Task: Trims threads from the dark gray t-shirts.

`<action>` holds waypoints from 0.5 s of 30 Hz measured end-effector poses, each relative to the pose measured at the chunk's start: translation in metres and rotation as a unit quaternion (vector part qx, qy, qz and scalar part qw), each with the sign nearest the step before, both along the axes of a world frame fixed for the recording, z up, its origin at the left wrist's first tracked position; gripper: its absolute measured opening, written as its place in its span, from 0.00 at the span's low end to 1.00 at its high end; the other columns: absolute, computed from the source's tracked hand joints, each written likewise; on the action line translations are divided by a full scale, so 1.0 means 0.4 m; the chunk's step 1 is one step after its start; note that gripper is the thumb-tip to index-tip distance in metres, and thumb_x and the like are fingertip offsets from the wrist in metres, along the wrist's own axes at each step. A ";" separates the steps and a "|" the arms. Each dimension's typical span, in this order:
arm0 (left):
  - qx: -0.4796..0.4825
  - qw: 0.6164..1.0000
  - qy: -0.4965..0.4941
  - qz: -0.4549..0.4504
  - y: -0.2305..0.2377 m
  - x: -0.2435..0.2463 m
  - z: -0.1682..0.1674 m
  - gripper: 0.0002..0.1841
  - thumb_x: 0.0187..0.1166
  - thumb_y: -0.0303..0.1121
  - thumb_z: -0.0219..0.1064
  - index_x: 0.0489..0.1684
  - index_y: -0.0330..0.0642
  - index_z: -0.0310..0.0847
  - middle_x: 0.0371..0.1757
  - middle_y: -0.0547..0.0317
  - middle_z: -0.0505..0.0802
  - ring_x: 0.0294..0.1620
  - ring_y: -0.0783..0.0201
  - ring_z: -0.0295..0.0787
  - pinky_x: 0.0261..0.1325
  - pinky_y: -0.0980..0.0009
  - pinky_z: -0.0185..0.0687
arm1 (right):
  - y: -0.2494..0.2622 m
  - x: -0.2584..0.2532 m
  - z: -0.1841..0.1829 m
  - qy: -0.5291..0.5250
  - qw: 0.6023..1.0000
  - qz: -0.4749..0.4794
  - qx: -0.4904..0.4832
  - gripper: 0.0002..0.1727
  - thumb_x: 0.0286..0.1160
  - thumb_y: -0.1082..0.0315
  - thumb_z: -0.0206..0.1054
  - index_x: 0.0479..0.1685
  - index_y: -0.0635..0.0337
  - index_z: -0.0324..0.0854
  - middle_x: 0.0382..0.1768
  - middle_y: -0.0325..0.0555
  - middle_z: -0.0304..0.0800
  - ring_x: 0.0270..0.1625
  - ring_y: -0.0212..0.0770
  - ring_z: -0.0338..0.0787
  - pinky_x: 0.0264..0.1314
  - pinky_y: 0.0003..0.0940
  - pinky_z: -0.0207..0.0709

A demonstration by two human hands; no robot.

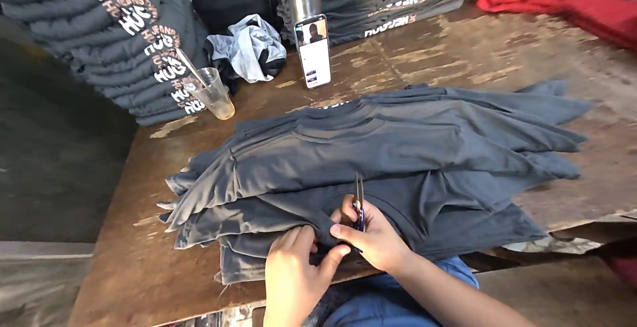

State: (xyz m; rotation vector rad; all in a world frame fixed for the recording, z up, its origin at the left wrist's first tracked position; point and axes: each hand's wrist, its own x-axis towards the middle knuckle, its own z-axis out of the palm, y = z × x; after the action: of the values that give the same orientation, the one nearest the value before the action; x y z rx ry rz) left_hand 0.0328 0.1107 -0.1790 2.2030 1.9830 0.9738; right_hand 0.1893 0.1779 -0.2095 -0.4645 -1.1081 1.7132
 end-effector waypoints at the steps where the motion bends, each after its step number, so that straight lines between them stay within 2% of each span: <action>1: -0.006 1.000 0.005 0.014 0.003 0.020 0.016 0.31 0.80 0.57 0.60 0.19 0.34 0.84 0.19 0.51 0.87 0.23 0.58 0.87 0.31 0.62 0.81 | 0.001 -0.001 -0.013 0.003 1.000 0.007 0.012 0.14 0.69 0.79 0.69 0.38 0.49 0.71 0.34 0.27 0.90 0.34 0.19 0.86 0.38 0.15 0.78; 2: 0.000 1.000 0.014 0.018 0.004 0.027 0.015 0.30 0.85 0.51 0.56 0.17 0.34 0.82 0.18 0.50 0.86 0.23 0.56 0.87 0.31 0.61 0.81 | 0.001 -0.001 -0.023 0.013 1.000 0.010 0.016 0.15 0.70 0.78 0.70 0.39 0.48 0.71 0.34 0.26 0.89 0.35 0.19 0.86 0.39 0.16 0.78; 4: 0.053 0.998 0.030 -0.014 0.006 0.005 -0.018 0.27 0.89 0.46 0.51 0.16 0.42 0.79 0.17 0.57 0.83 0.22 0.62 0.84 0.31 0.67 0.79 | 0.004 -0.002 -0.033 0.034 0.999 0.010 0.016 0.15 0.70 0.79 0.70 0.38 0.48 0.71 0.34 0.28 0.90 0.35 0.22 0.87 0.40 0.18 0.81; 7: 0.063 0.984 -0.049 -0.162 -0.013 -0.039 -0.030 0.24 0.92 0.46 0.52 0.24 0.46 0.84 0.26 0.63 0.89 0.34 0.67 0.87 0.46 0.71 0.81 | 0.005 0.006 -0.024 -0.005 0.999 0.004 0.046 0.11 0.75 0.77 0.67 0.38 0.49 0.70 0.35 0.27 0.88 0.36 0.20 0.84 0.40 0.17 0.78; 9: -0.011 0.950 -0.129 -0.286 -0.043 -0.062 -0.011 0.19 0.90 0.46 0.57 0.31 0.49 0.89 0.33 0.66 0.94 0.43 0.70 0.89 0.57 0.71 0.80 | 0.004 0.028 -0.006 -0.074 0.992 0.001 0.099 0.02 0.82 0.72 0.62 0.43 0.58 0.72 0.41 0.33 0.89 0.41 0.22 0.87 0.46 0.20 0.82; 11: -0.127 0.904 -0.177 -0.367 -0.073 -0.076 0.027 0.18 0.84 0.48 0.64 0.34 0.48 0.95 0.39 0.61 0.97 0.49 0.67 0.91 0.61 0.68 0.79 | -0.001 0.058 0.008 -0.123 0.981 0.000 0.148 0.11 0.87 0.64 0.59 0.50 0.65 0.74 0.46 0.39 0.90 0.48 0.26 0.89 0.54 0.24 0.83; 13: -0.196 0.892 -0.186 -0.363 -0.094 -0.099 0.045 0.23 0.75 0.58 0.69 0.41 0.46 0.97 0.50 0.53 0.96 0.56 0.62 0.90 0.62 0.65 0.83 | -0.007 0.105 0.013 -0.146 0.969 -0.027 0.200 0.15 0.86 0.60 0.61 0.55 0.63 0.76 0.49 0.41 0.91 0.51 0.30 0.90 0.56 0.28 0.85; 14: -0.202 0.898 -0.188 -0.344 -0.101 -0.117 0.042 0.24 0.73 0.60 0.70 0.44 0.49 0.96 0.55 0.53 0.94 0.62 0.63 0.88 0.66 0.64 0.82 | -0.005 0.139 0.011 -0.155 0.959 -0.042 0.233 0.12 0.85 0.60 0.64 0.56 0.57 0.76 0.51 0.39 0.91 0.53 0.31 0.91 0.56 0.29 0.87; 15: -0.195 0.906 -0.193 -0.322 -0.103 -0.137 0.034 0.22 0.76 0.60 0.70 0.46 0.51 0.95 0.60 0.55 0.93 0.67 0.63 0.86 0.71 0.64 0.81 | 0.000 0.182 0.012 -0.176 0.945 -0.064 0.267 0.12 0.82 0.61 0.67 0.57 0.51 0.76 0.55 0.38 0.90 0.55 0.32 0.91 0.56 0.29 0.88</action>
State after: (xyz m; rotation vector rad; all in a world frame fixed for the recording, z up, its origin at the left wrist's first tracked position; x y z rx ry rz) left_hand -0.0221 0.0695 -0.1656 2.0055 1.0444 0.7490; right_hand 0.2621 0.1778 -0.2048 -0.4905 -1.6983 1.1698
